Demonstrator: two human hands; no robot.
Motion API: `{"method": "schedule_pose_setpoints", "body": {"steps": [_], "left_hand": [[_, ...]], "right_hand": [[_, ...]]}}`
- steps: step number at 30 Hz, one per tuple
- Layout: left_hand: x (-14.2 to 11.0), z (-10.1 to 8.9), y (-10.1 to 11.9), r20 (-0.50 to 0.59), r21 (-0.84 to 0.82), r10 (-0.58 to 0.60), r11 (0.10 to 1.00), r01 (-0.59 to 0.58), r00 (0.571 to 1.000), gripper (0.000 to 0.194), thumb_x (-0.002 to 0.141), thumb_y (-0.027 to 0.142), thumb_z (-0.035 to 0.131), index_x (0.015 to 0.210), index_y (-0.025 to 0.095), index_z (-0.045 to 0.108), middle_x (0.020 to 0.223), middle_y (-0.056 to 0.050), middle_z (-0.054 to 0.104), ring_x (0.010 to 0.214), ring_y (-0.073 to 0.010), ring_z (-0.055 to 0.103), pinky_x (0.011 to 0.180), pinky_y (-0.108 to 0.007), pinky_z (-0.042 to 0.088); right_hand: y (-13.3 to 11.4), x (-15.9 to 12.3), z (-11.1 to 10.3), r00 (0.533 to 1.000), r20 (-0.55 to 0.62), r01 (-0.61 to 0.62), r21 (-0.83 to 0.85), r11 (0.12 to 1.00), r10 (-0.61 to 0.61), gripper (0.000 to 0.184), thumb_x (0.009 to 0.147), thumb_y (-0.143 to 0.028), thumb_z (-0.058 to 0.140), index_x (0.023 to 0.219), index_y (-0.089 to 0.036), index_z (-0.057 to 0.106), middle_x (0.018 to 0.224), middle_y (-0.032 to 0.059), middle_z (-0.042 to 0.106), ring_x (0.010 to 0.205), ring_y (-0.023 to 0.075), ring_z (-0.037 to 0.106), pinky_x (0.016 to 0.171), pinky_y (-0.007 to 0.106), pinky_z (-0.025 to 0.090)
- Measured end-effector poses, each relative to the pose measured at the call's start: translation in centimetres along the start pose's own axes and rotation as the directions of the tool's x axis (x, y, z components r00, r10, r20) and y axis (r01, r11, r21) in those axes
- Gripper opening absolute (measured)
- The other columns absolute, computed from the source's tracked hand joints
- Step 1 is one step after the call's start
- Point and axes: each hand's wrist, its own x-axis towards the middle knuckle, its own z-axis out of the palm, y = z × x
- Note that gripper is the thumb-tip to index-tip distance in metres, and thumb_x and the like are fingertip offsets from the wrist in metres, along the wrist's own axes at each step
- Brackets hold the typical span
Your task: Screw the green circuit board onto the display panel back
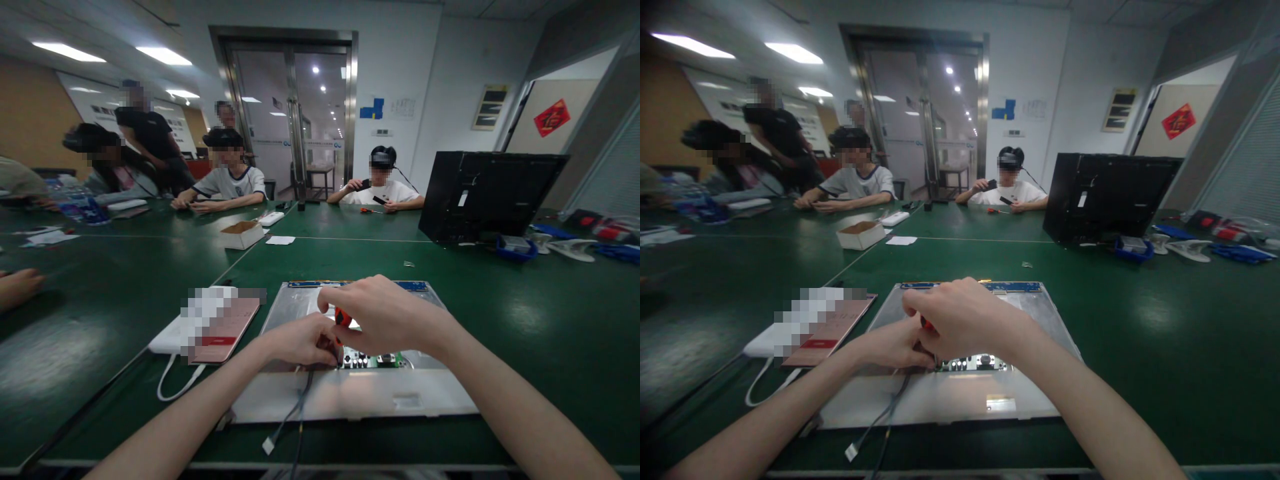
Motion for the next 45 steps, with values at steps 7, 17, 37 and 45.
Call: {"method": "schedule_pose_setpoints", "body": {"steps": [7,17,37,45], "left_hand": [[-0.05,0.0,0.1,0.002,-0.033,-0.021,0.999,0.022,1.0,0.008,0.074,0.02,0.072,0.081,0.017,0.073,0.074,0.001,0.068,0.067,-0.0161,0.06,0.061,-0.024,0.045],[0.06,0.13,-0.28,0.001,-0.017,-0.005,1.0,0.005,1.0,0.01,0.074,0.018,0.071,0.083,0.017,0.076,0.07,0.001,0.067,0.062,-0.0139,0.057,0.058,-0.022,0.042],[0.02,0.05,-0.08,-0.003,-0.023,-0.01,1.0,0.01,1.0,0.009,0.075,0.016,0.073,0.084,0.017,0.076,0.074,0.0,0.068,0.067,-0.0155,0.058,0.063,-0.024,0.043],[-0.05,-0.01,0.32,0.011,-0.019,-0.033,0.999,0.033,0.999,0.012,0.074,0.018,0.072,0.085,0.018,0.076,0.07,0.003,0.063,0.065,-0.0139,0.054,0.061,-0.023,0.041]], "right_hand": [[0.3,-0.05,0.16,0.999,-0.032,-0.003,-0.045,0.999,0.001,0.01,0.096,-0.03,0.062,0.101,-0.022,0.063,0.086,0.0029,0.074,0.07,0.016,0.064,0.054,0.027,0.022],[0.1,0.01,0.01,0.999,-0.025,-0.036,-0.058,0.998,0.034,0.016,0.096,-0.028,0.059,0.11,-0.021,0.063,0.088,0.0048,0.075,0.071,0.0169,0.064,0.054,0.027,0.023],[0.36,-0.11,0.03,1.0,-0.018,0.008,0.005,1.0,-0.008,0.024,0.092,-0.025,0.062,0.115,-0.021,0.059,0.088,0.0028,0.076,0.067,0.0154,0.062,0.054,0.025,0.026],[0.67,0.11,0.35,0.998,-0.045,-0.042,-0.133,0.99,0.037,0.016,0.099,-0.037,0.062,0.096,-0.023,0.068,0.075,0.0032,0.073,0.066,0.0165,0.064,0.053,0.027,0.019]]}}
